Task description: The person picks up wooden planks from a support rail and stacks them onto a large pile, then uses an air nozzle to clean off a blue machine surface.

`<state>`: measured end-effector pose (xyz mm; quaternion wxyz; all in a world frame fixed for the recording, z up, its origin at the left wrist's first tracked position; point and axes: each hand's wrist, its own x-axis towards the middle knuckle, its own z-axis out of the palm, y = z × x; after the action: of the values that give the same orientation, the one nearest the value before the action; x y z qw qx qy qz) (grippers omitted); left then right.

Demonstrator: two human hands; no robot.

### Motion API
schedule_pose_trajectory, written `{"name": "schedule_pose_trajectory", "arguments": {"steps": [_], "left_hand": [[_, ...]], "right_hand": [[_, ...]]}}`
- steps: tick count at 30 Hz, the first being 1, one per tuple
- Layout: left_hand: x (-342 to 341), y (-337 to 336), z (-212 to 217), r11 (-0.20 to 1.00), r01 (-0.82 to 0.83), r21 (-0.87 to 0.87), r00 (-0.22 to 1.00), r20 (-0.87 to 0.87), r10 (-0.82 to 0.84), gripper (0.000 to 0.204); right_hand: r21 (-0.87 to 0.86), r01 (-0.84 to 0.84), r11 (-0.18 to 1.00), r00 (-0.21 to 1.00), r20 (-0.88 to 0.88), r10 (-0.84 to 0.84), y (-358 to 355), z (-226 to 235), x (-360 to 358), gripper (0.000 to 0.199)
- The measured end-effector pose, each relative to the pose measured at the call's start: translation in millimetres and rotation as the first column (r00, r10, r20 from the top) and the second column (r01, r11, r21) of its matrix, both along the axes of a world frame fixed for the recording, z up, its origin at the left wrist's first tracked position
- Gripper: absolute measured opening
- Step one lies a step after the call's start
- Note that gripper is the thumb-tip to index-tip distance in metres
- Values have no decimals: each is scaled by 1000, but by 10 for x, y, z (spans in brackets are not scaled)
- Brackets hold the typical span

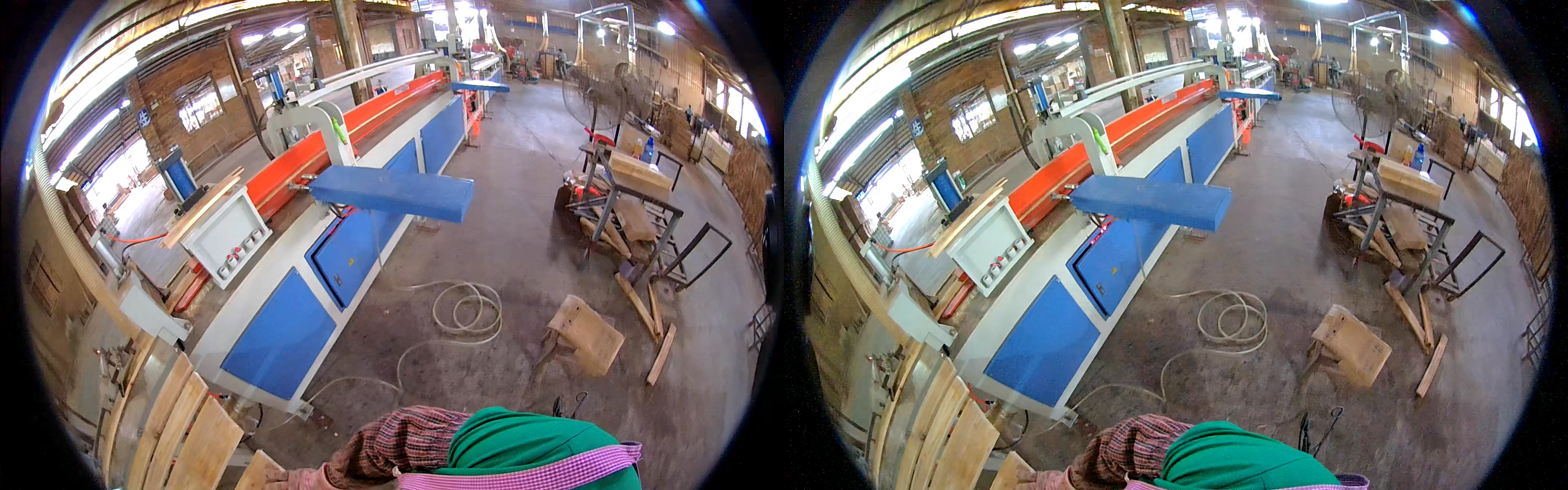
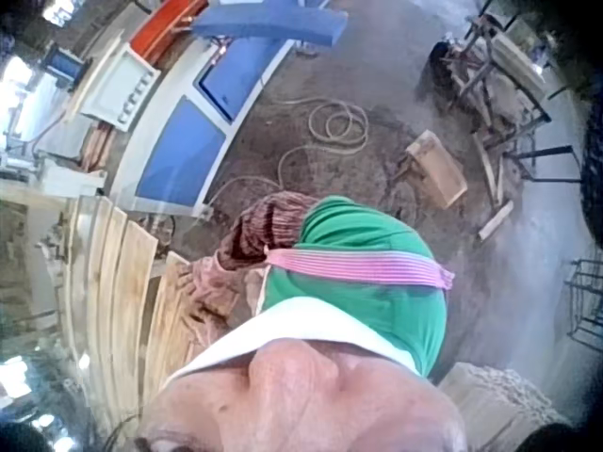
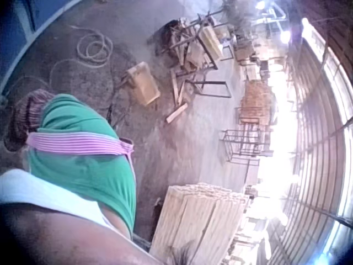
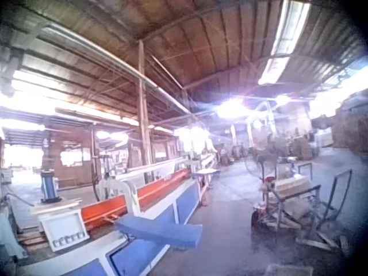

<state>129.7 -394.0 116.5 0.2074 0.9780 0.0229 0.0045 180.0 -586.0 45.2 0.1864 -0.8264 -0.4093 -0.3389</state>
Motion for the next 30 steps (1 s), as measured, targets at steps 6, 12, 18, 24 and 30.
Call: {"name": "schedule_pose_trajectory", "arguments": {"steps": [6, 12, 18, 24, 30], "left_hand": [[34, -213, -304, 999, 21, 35, 963, 269, -29, 56], [171, 61, -602, 964, 33, 263, 921, 367, -131, 56], [11, -339, -271, 996, -14, 90, 967, 255, -9, 58], [-12, -245, -468, 925, -161, 345, 957, 283, 61, 54], [-605, -987, -843, 978, -156, 142, 729, 684, 17, 46]], "right_hand": [[15, 0, 1000, 977, -214, 4, 340, -943, 469, 59], [265, 109, 958, 931, -366, -4, 148, -684, -220, 59], [13, 519, 855, 541, -780, -316, -802, -1005, -1729, 63], [-148, 443, 884, 142, -962, -232, -1557, -1602, -2386, 44], [-140, 674, 726, 356, -799, -485, -3134, -723, -2386, 49]]}}
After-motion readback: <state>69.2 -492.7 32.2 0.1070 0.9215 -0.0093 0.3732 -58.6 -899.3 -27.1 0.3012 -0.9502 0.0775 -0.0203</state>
